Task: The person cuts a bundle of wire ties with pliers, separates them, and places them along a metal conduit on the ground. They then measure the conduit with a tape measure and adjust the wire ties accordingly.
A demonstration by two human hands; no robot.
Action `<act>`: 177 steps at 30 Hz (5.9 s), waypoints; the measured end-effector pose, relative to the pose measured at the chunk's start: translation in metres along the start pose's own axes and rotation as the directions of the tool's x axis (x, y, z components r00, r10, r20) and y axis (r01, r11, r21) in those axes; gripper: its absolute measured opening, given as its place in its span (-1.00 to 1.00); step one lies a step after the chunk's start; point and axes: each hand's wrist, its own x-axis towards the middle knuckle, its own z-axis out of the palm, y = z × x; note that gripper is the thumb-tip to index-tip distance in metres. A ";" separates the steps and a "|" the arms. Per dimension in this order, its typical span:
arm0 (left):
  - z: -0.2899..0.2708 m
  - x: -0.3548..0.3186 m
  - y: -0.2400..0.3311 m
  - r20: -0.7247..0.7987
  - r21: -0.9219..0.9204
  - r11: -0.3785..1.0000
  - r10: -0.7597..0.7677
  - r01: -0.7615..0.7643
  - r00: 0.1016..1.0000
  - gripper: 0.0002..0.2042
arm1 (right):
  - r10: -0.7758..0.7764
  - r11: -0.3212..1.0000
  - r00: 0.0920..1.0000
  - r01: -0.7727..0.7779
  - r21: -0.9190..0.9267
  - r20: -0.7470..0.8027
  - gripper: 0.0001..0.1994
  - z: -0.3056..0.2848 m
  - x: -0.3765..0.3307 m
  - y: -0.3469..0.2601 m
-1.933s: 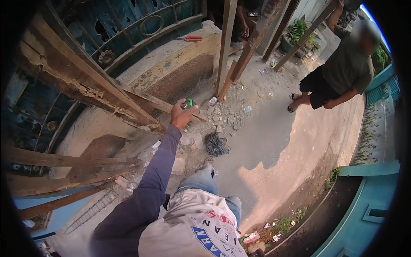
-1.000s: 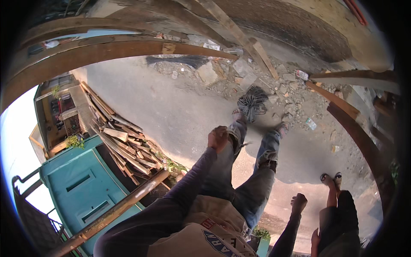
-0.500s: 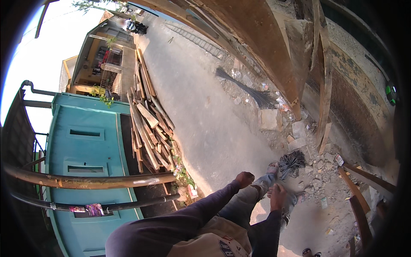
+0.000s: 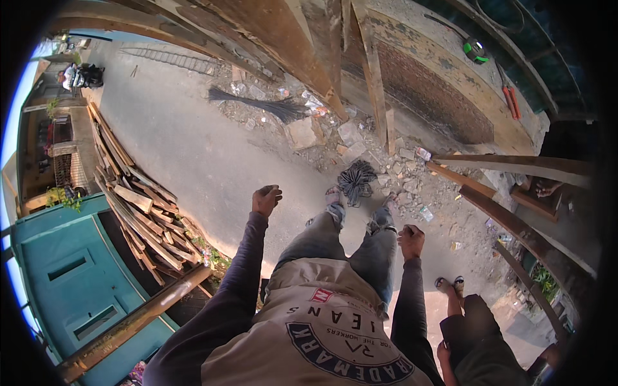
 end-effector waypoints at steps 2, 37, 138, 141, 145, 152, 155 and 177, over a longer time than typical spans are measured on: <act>0.031 -0.021 0.071 -0.042 -0.099 0.991 0.089 -0.092 0.995 -0.73 | 0.099 0.979 0.989 -0.077 0.190 -0.107 -0.79 -0.043 -0.003 -0.019; 0.137 -0.118 0.443 -0.021 -0.221 0.154 0.986 -0.963 0.163 -0.44 | -0.017 0.996 0.852 -0.033 -0.087 -0.523 -0.81 -0.006 -0.013 -0.001; 0.218 0.128 -0.238 0.362 0.623 0.773 -0.419 0.118 0.833 -0.37 | 0.513 0.858 0.852 -0.508 -0.074 0.108 -0.62 0.145 0.103 0.190; 0.240 0.203 -0.334 0.252 0.621 0.739 -0.502 0.259 0.827 -0.26 | 0.366 0.895 0.925 -0.318 -0.313 0.106 -0.55 0.208 0.181 0.204; 0.309 0.299 -0.364 0.102 0.364 0.811 -0.524 0.458 0.845 0.04 | -0.076 0.850 0.997 0.068 -0.522 0.006 -0.45 0.289 0.270 0.285; 0.350 0.370 -0.376 0.191 0.095 0.770 -0.636 0.631 0.748 -0.21 | 0.097 0.962 0.984 -0.055 -0.266 0.148 -0.69 0.349 0.314 0.344; 0.351 0.365 -0.377 0.005 0.111 0.820 -0.566 0.562 0.825 -0.45 | 0.034 0.948 0.999 -0.022 -0.316 0.031 -0.86 0.379 0.298 0.338; 0.253 0.449 -0.186 0.382 0.471 0.879 -0.283 0.078 0.880 -0.45 | -0.028 0.977 0.953 -0.037 -0.208 -0.302 -0.49 0.432 0.283 0.165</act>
